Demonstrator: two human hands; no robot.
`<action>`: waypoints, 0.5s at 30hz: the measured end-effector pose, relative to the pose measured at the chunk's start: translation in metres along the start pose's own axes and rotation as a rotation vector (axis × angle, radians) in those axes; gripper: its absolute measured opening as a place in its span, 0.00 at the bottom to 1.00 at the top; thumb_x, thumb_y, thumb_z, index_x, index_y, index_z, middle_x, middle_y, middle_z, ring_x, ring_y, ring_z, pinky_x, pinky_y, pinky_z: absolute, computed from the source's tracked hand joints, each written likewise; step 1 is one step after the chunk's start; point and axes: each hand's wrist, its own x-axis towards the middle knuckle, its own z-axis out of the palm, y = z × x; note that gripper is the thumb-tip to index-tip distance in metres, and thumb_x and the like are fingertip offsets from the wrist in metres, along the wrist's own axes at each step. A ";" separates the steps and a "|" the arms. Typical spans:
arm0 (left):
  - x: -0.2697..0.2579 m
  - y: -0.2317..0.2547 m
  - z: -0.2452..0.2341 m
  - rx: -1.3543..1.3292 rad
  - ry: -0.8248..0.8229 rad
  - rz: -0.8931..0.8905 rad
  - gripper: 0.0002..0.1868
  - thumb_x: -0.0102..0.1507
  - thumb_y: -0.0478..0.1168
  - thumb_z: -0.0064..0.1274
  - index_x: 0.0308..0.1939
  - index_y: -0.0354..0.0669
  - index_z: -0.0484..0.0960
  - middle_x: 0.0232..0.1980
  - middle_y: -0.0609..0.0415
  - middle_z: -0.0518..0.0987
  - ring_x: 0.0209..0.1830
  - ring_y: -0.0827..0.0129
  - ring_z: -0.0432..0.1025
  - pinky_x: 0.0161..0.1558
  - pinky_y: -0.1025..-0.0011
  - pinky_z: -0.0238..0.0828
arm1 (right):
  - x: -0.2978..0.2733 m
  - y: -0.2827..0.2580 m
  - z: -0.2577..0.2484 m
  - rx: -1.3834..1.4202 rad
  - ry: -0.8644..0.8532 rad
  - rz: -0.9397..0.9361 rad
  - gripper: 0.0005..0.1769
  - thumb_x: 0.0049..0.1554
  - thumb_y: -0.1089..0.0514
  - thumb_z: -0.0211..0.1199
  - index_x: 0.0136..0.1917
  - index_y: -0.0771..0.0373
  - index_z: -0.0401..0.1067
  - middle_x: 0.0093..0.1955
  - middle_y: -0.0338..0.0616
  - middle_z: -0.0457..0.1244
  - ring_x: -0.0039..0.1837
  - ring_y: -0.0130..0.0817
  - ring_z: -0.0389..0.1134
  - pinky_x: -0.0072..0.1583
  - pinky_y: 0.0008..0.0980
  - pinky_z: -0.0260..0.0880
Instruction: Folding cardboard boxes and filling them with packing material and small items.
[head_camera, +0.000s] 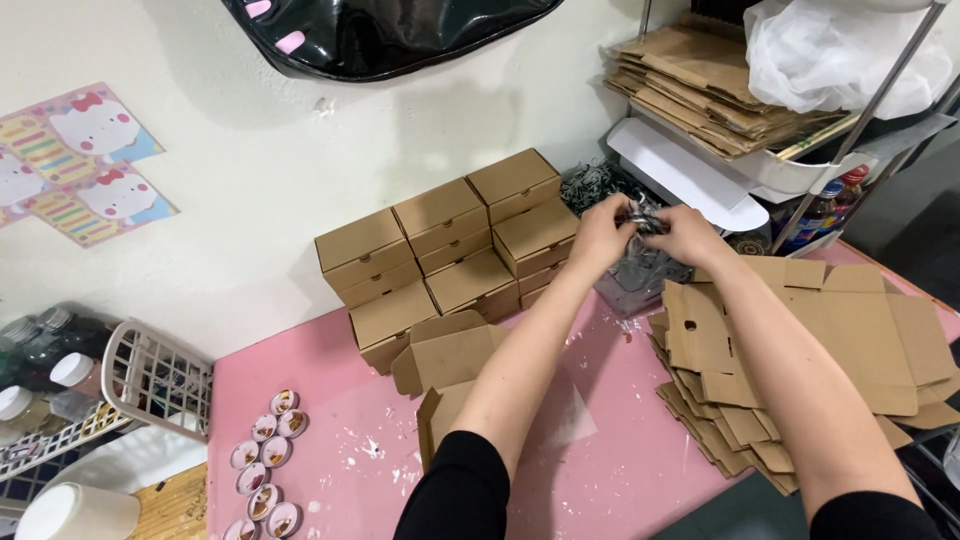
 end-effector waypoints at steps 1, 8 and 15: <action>0.002 -0.002 -0.003 0.002 0.001 -0.001 0.13 0.55 0.31 0.60 0.44 0.37 0.80 0.43 0.40 0.84 0.45 0.48 0.79 0.47 0.59 0.75 | 0.011 0.012 0.007 0.001 -0.001 -0.002 0.26 0.52 0.44 0.74 0.55 0.65 0.80 0.49 0.60 0.73 0.53 0.52 0.75 0.59 0.46 0.74; 0.011 -0.002 -0.043 -0.160 0.244 -0.071 0.11 0.62 0.32 0.55 0.49 0.37 0.77 0.44 0.45 0.84 0.46 0.58 0.80 0.52 0.64 0.74 | 0.026 0.019 0.020 -0.454 0.027 -0.019 0.25 0.50 0.50 0.74 0.54 0.71 0.77 0.55 0.62 0.70 0.58 0.55 0.73 0.61 0.47 0.74; 0.006 -0.020 -0.047 -0.141 0.177 0.021 0.11 0.62 0.30 0.56 0.48 0.36 0.78 0.47 0.45 0.84 0.49 0.61 0.79 0.54 0.65 0.74 | -0.006 -0.059 0.010 -0.113 0.199 -0.395 0.47 0.45 0.40 0.74 0.66 0.76 0.66 0.60 0.68 0.63 0.59 0.59 0.67 0.59 0.48 0.68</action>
